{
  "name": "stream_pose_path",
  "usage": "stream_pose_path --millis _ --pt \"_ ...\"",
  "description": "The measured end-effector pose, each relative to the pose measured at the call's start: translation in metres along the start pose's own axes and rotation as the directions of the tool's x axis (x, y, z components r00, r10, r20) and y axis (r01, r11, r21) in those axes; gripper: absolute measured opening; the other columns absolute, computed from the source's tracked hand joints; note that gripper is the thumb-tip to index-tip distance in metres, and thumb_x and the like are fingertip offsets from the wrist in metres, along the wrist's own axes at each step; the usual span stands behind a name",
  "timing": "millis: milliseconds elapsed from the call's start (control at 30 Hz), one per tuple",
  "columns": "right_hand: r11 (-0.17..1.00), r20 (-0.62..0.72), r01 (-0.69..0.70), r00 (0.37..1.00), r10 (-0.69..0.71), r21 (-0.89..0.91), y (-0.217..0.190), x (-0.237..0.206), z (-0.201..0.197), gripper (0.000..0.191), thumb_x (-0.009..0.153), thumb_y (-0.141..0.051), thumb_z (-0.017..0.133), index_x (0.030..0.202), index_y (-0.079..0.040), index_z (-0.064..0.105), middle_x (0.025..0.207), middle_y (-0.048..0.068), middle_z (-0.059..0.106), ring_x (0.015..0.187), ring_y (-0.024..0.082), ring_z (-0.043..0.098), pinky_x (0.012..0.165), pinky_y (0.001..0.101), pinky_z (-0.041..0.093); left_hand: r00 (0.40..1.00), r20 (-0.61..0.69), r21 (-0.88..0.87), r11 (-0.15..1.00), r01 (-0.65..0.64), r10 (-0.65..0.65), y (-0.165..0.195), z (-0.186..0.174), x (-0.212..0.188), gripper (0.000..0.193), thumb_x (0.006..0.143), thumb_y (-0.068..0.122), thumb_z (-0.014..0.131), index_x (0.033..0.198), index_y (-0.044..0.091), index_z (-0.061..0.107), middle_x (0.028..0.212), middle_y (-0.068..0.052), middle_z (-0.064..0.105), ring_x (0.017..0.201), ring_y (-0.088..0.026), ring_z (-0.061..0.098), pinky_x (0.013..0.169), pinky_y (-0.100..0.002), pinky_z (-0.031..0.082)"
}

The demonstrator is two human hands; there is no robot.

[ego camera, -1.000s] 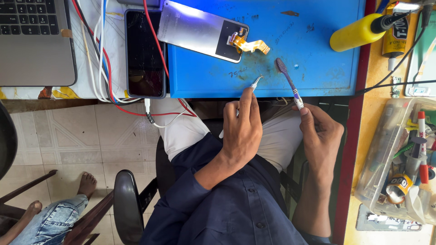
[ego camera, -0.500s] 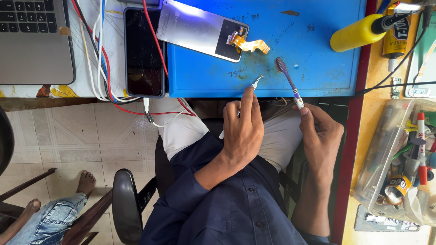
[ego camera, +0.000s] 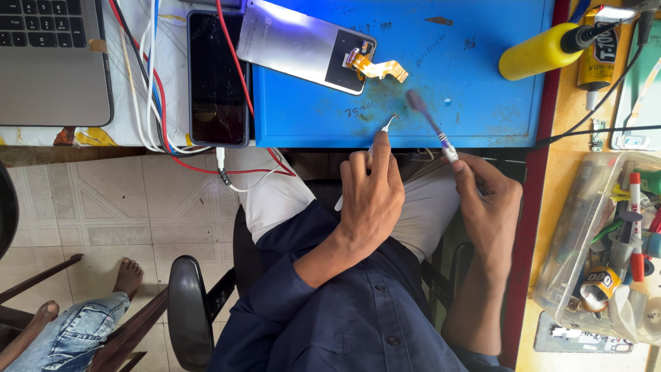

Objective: The person cleans a flexible ribbon cable and a small metal component using a toothbrush and liquid from a yellow bottle. They then use a soldering iron and tweezers to work on the ribbon cable attached to a smartphone screen.

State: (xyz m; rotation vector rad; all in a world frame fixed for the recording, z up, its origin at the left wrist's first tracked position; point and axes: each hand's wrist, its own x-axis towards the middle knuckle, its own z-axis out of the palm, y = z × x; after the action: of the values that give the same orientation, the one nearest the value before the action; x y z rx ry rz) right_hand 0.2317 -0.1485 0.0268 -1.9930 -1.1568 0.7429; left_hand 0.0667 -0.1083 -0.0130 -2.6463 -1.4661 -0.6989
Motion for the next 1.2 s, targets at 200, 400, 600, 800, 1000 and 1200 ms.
stream_pose_path --millis 200,400,600,800,1000,1200 --pt "0.985 0.034 0.127 0.992 -0.123 -0.117 -0.005 0.011 0.0 0.022 0.099 -0.021 0.077 0.113 -0.004 0.079 0.086 0.013 0.077 0.067 0.007 0.063 0.061 0.0272 0.047 1.0 0.027 0.028 1.0 -0.012 0.011 0.0 -0.002 0.002 0.012 0.083 -0.006 0.072 0.092 -0.013 0.073 0.131 -0.024 0.056 0.086 -0.024 0.046 0.069 -0.036 0.04" --pt "0.956 -0.029 0.174 0.982 -0.186 -0.237 -0.016 0.009 0.001 0.021 0.098 -0.019 0.08 0.113 -0.004 0.08 0.086 0.019 0.074 0.062 0.018 0.068 0.061 0.031 0.048 0.999 0.046 0.048 0.999 -0.02 0.018 0.0 -0.005 0.005 0.008 0.081 -0.006 0.073 0.088 -0.011 0.072 0.128 -0.023 0.056 0.084 -0.024 0.045 0.067 -0.036 0.04" --pt "0.922 -0.078 0.25 0.956 -0.284 -0.294 -0.016 0.006 0.002 0.02 0.1 -0.018 0.08 0.112 -0.002 0.079 0.096 0.019 0.075 0.076 0.025 0.075 0.068 0.0325 0.053 0.999 0.036 0.039 0.999 -0.019 0.018 0.0 -0.009 0.005 0.012 0.081 -0.004 0.073 0.09 -0.012 0.072 0.128 -0.023 0.056 0.085 -0.025 0.046 0.068 -0.037 0.041" --pt "0.916 -0.047 0.267 0.955 -0.294 -0.301 -0.011 0.007 0.001 0.02 0.099 -0.016 0.081 0.112 -0.001 0.079 0.094 0.019 0.076 0.076 0.022 0.073 0.069 0.0313 0.052 0.998 0.055 0.018 1.0 -0.007 0.006 -0.001 -0.005 0.005 0.005 0.082 -0.008 0.071 0.087 -0.011 0.072 0.131 -0.025 0.056 0.085 -0.025 0.047 0.067 -0.035 0.041" --pt "0.982 -0.173 0.156 0.97 -0.173 -0.109 -0.003 -0.004 0.005 0.017 0.106 -0.013 0.076 0.114 0.002 0.077 0.087 0.014 0.076 0.077 0.008 0.062 0.07 0.0276 0.048 0.993 -0.053 -0.208 0.974 0.094 -0.107 -0.008 -0.009 0.0 0.04 0.084 -0.013 0.067 0.123 -0.02 0.063 0.14 -0.025 0.05 0.097 -0.031 0.049 0.083 -0.037 0.05" --pt "0.965 -0.106 0.222 0.966 -0.238 -0.14 -0.012 -0.03 0.031 0.017 0.105 -0.013 0.071 0.115 0.001 0.075 0.09 0.018 0.075 0.08 0.018 0.074 0.071 0.0331 0.054 0.957 -0.115 -0.261 0.938 0.229 -0.266 -0.032 -0.023 -0.004 0.046 0.08 -0.021 0.061 0.126 -0.016 0.062 0.141 -0.024 0.047 0.1 -0.033 0.048 0.08 -0.039 0.048"
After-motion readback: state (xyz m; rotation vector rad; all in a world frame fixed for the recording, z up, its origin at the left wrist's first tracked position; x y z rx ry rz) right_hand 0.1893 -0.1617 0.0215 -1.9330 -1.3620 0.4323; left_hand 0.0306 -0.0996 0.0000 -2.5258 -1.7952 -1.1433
